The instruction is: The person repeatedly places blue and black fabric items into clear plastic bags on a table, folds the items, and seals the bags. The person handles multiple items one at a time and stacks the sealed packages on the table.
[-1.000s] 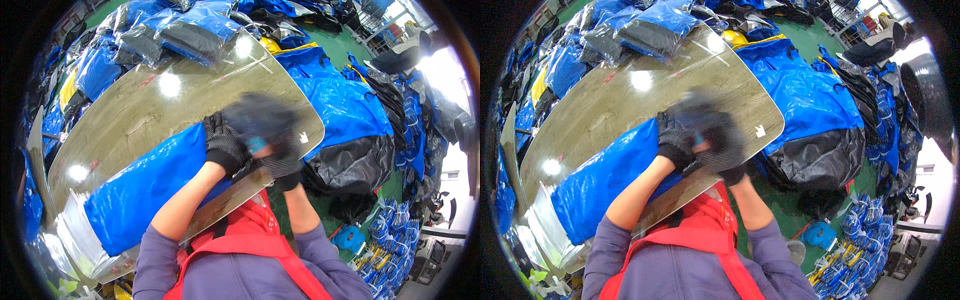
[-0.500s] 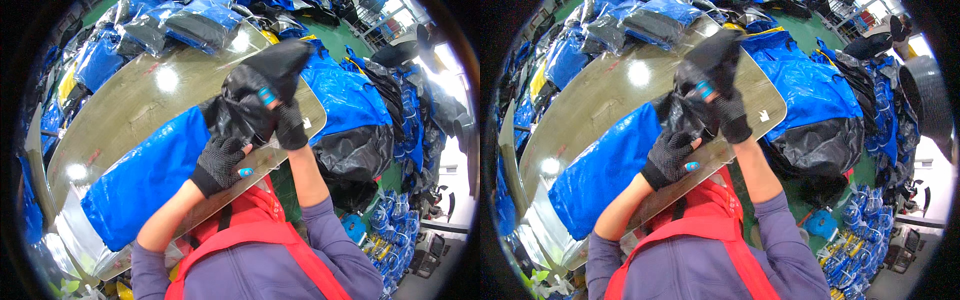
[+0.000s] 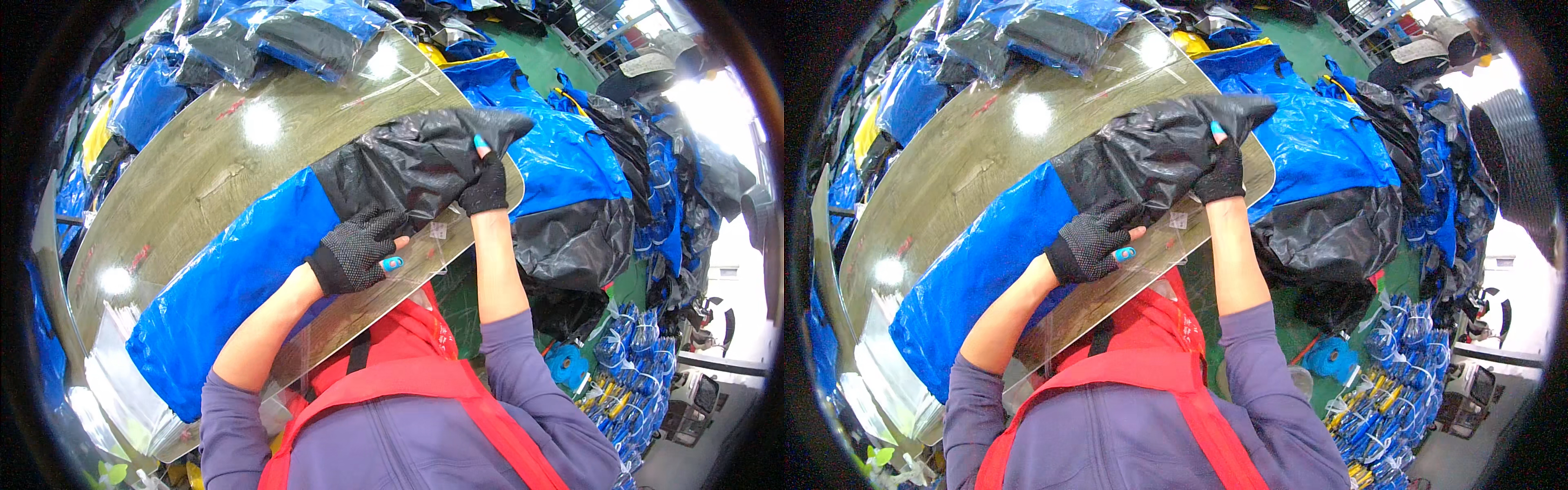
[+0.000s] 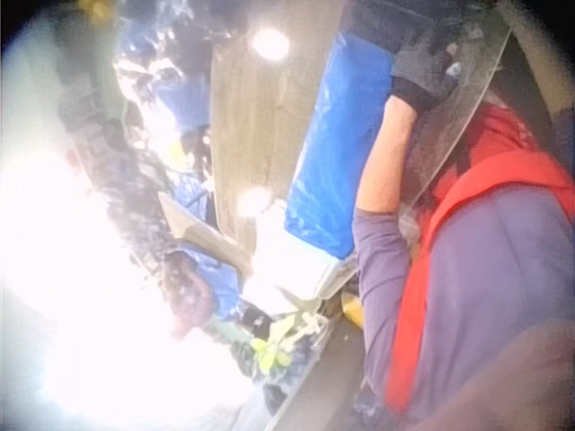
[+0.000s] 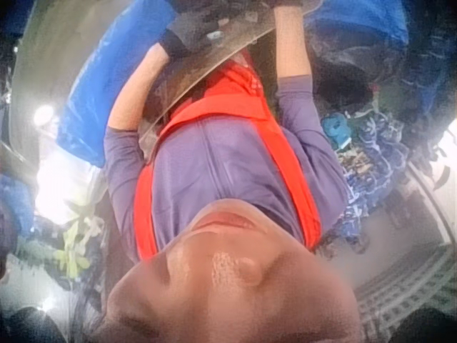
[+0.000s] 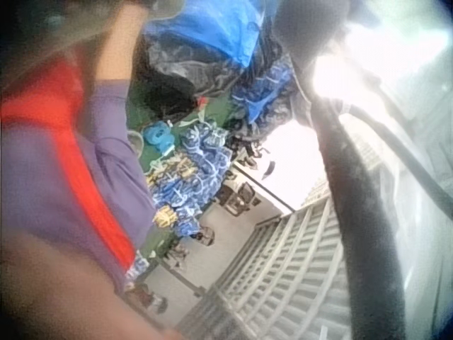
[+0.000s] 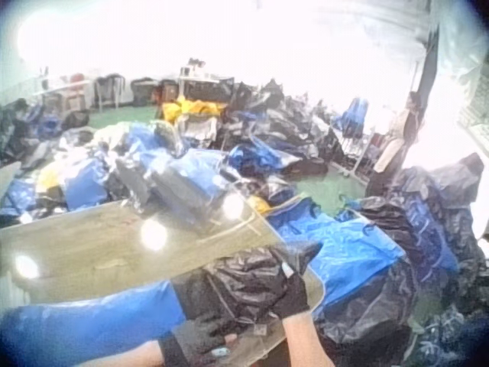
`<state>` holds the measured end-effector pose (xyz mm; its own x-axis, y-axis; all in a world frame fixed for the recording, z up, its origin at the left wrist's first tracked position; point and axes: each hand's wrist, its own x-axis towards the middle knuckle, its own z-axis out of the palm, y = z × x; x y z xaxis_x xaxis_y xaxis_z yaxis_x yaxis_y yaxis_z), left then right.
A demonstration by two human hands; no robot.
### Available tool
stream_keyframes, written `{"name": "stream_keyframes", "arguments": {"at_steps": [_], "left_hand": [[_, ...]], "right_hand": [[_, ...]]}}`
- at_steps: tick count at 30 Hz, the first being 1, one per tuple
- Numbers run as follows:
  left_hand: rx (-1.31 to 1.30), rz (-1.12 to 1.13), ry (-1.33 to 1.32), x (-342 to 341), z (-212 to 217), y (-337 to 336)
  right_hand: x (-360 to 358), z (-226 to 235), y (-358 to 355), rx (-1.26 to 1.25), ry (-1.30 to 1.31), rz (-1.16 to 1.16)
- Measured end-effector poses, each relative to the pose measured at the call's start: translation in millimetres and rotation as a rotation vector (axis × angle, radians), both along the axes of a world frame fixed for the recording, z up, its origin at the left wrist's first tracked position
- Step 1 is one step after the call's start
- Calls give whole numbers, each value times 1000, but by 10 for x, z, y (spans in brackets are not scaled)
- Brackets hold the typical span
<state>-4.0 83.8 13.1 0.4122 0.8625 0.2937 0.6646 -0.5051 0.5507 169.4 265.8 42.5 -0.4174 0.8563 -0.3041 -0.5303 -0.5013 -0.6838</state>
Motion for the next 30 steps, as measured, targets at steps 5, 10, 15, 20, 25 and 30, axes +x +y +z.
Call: {"name": "stream_keyframes", "arguments": {"at_steps": [5, 10, 15, 20, 25, 30], "left_hand": [[-23, 52, -65, 12, -74, -14], [42, -9, 79, 136, -80, 106], [-7, -82, 78, 147, -48, 179], [112, 390, 29, 111, -4, 209], [17, 330, -245, -107, 91, 136], [-206, 591, -319, -982, 262, -794]], "right_hand": [[188, -358, 261, -102, -50, -85], [121, -424, 183, -62, -8, -99], [30, -323, 139, -87, -94, -148], [-97, 9, -124, 185, -98, -162], [-450, 190, -982, 1298, -671, 168], [-807, -8, -1613, 1678, -827, 467]]}}
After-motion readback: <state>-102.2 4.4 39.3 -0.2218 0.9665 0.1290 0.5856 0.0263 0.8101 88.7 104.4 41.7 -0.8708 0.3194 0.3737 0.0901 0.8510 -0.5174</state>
